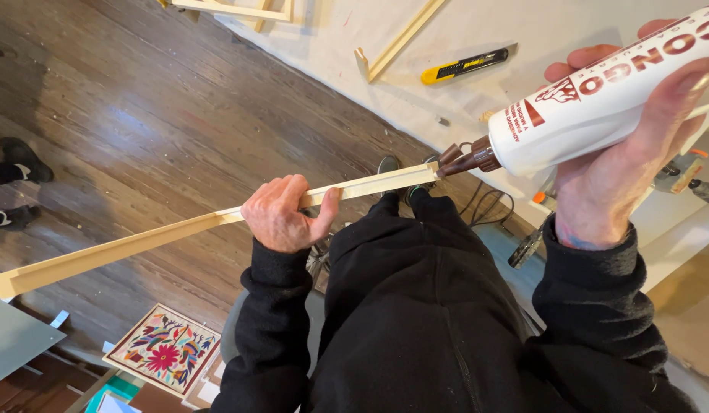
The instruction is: Assembling wooden picture frames by gluing, clamping, and hammering corner joints.
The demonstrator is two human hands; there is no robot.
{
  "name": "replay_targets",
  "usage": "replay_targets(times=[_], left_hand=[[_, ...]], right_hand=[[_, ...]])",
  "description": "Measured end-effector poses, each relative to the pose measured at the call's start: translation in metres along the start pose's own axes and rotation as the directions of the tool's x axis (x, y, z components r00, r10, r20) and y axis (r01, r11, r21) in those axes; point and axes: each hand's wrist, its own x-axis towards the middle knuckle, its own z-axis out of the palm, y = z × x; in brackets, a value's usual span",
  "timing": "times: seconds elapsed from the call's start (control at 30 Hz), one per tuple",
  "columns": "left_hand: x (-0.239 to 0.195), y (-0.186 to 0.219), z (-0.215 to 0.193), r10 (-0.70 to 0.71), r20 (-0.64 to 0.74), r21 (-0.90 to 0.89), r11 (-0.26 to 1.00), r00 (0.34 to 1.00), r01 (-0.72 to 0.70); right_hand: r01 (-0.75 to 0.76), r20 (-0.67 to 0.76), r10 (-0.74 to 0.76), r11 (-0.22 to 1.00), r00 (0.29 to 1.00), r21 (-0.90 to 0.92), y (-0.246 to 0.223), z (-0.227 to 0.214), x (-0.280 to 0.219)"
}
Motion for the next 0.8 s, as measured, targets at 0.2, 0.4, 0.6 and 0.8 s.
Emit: replay_targets(times=[0.2,0.4,0.6,0.8], left_hand=[[0.0,-0.001,0.0,0.008,-0.001,0.003,1.0,1.0,-0.008],[0.001,0.003,-0.004,0.013,0.001,-0.001,1.0,1.0,-0.013],[0.0,0.004,0.012,0.002,0.052,0.017,1.0,0.999,-0.003],[-0.016,0.051,0.093,-0.13,0.118,-0.256,0.954,0.985,0.156]], right_hand=[[0.019,0.007,-0.019,1.0,1.0,-0.024,0.001,0.001,0.004],[0.036,0.004,-0.036,0.999,0.999,-0.038,0.007,-0.006,0.004],[0.026,0.027,-0.028,0.998,0.999,0.048,0.003,-0.007,0.018],[-0.059,0.181,0.025,0.98,0.983,0.187,0.009,0.04,0.01]])
